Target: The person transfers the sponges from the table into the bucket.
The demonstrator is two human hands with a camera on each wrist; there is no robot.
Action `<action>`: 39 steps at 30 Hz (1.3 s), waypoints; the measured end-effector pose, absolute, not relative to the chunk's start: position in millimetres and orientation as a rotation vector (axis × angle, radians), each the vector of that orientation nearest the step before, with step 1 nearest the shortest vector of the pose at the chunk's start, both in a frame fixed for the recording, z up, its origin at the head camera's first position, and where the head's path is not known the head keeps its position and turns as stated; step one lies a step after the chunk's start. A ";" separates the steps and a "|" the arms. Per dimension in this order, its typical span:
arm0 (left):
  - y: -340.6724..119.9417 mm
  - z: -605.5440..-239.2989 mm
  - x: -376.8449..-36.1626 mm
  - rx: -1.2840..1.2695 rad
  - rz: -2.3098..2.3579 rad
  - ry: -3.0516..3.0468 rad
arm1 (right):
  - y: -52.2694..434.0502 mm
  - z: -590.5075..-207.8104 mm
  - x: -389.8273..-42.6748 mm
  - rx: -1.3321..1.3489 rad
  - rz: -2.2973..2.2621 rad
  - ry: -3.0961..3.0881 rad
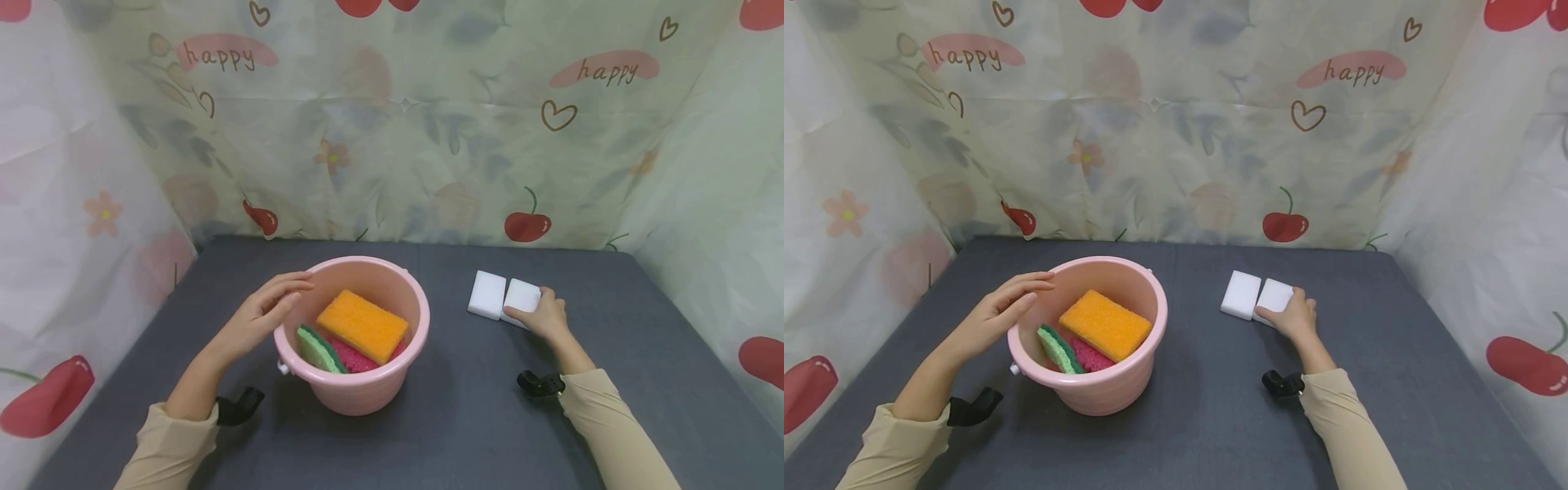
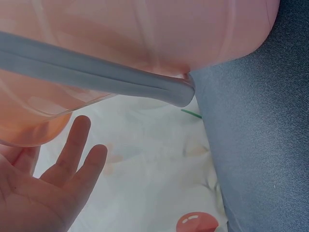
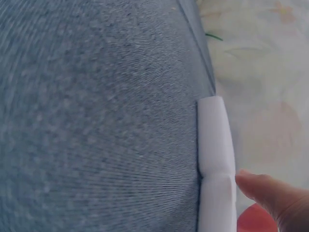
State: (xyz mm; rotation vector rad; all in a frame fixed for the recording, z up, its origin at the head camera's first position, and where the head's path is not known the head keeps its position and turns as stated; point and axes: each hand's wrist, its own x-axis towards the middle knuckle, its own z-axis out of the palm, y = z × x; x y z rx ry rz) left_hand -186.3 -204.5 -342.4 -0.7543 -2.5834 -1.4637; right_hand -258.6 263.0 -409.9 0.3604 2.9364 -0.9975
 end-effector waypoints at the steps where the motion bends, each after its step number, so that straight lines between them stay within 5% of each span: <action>1: -204.4 -342.5 -186.2 -0.753 -1.464 -2.584 | 263.2 -410.9 -259.0 0.369 -0.991 2.930; 39: -205.9 -345.3 -188.0 -0.771 -1.472 -2.567 | 267.1 -410.0 -260.7 0.245 -0.785 3.000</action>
